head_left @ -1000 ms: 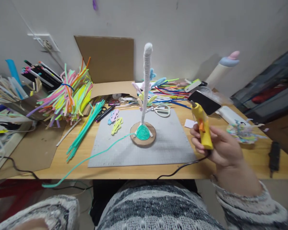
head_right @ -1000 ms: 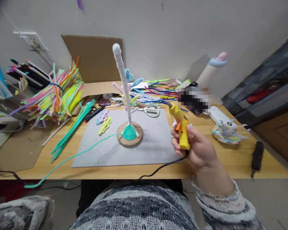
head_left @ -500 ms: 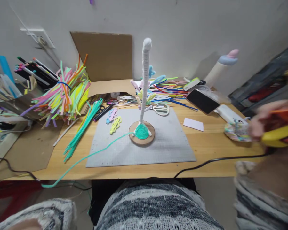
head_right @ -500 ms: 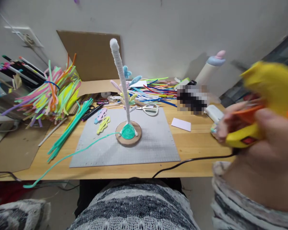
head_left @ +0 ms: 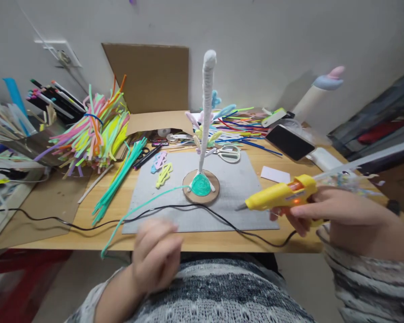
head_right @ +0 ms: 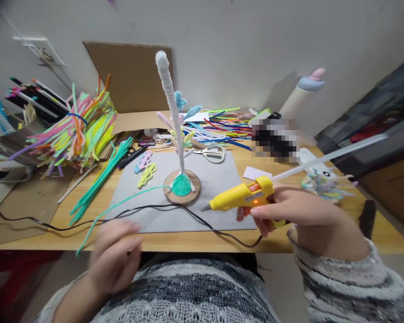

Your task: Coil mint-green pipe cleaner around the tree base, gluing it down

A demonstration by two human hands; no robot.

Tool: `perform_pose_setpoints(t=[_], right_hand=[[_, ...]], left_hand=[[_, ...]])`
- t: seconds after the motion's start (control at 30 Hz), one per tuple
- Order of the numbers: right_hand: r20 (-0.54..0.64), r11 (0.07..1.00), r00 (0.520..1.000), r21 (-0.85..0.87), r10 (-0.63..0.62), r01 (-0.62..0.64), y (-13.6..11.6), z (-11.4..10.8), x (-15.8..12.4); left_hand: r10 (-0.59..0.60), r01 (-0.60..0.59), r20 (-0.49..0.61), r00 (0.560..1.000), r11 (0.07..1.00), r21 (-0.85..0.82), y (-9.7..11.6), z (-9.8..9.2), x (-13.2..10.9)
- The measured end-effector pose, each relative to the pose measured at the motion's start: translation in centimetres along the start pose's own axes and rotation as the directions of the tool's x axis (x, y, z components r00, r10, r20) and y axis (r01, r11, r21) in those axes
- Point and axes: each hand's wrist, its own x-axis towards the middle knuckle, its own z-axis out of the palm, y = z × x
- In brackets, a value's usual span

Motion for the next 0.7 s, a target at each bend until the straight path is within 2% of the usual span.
perform_pose_setpoints(t=[0.03, 0.07, 0.13, 0.2, 0.27, 0.33, 0.4, 0.43, 0.57, 0.7], right_hand=[[0.030, 0.996, 0.999, 0.082, -0.020, 0.018, 0.4, -0.2, 0.1], [0.008, 0.985, 0.998, 0.165, -0.061, 0.059, 0.7, -0.4, 0.2], [-0.080, 0.961, 0.988, 0.234, -0.130, 0.146, 1.2, -0.8, 0.5], [-0.143, 0.973, 0.980, 0.167, -0.138, 0.161, 1.4, -0.9, 1.2], [-0.185, 0.989, 0.978, 0.087, -0.099, 0.117, 1.5, -0.4, 2.1], [-0.227, 0.989, 0.971, 0.109, -0.076, 0.103, 1.8, 0.4, 3.3], [-0.261, 0.967, 0.963, 0.223, -0.065, 0.126, 2.7, 1.3, 4.4], [-0.286, 0.945, 0.957, 0.296, -0.055, 0.143, 3.2, 1.7, 5.0], [-0.336, 0.826, 0.940, 0.545, 0.063, 0.140, 5.7, 2.6, 7.0], [-0.303, 0.801, 0.947, 0.590, 0.101, 0.103, 7.0, 2.7, 7.9]], left_hand=[[0.058, -0.058, 0.011, 0.998, 0.998, -0.029, -0.9, 1.4, 0.9], [0.028, -0.027, 0.080, 0.996, 1.000, -0.012, -1.8, 2.7, 1.6], [-0.098, 0.095, 0.138, 0.986, 0.995, 0.026, -3.0, 4.4, 2.8], [-0.228, 0.213, 0.200, 0.953, 0.972, 0.095, -3.7, 5.1, 3.5], [-0.332, 0.295, 0.316, 0.889, 0.942, 0.159, -4.1, 5.1, 4.3], [-0.431, 0.379, 0.416, 0.801, 0.902, 0.204, -4.3, 5.1, 5.4], [-0.525, 0.467, 0.433, 0.732, 0.851, 0.243, -4.7, 5.5, 6.6], [-0.561, 0.497, 0.416, 0.715, 0.828, 0.262, -4.9, 5.8, 7.3], [-0.568, 0.497, 0.338, 0.751, 0.822, 0.278, -6.0, 7.4, 9.2], [-0.580, 0.498, 0.292, 0.761, 0.810, 0.311, -6.5, 8.1, 9.7]])
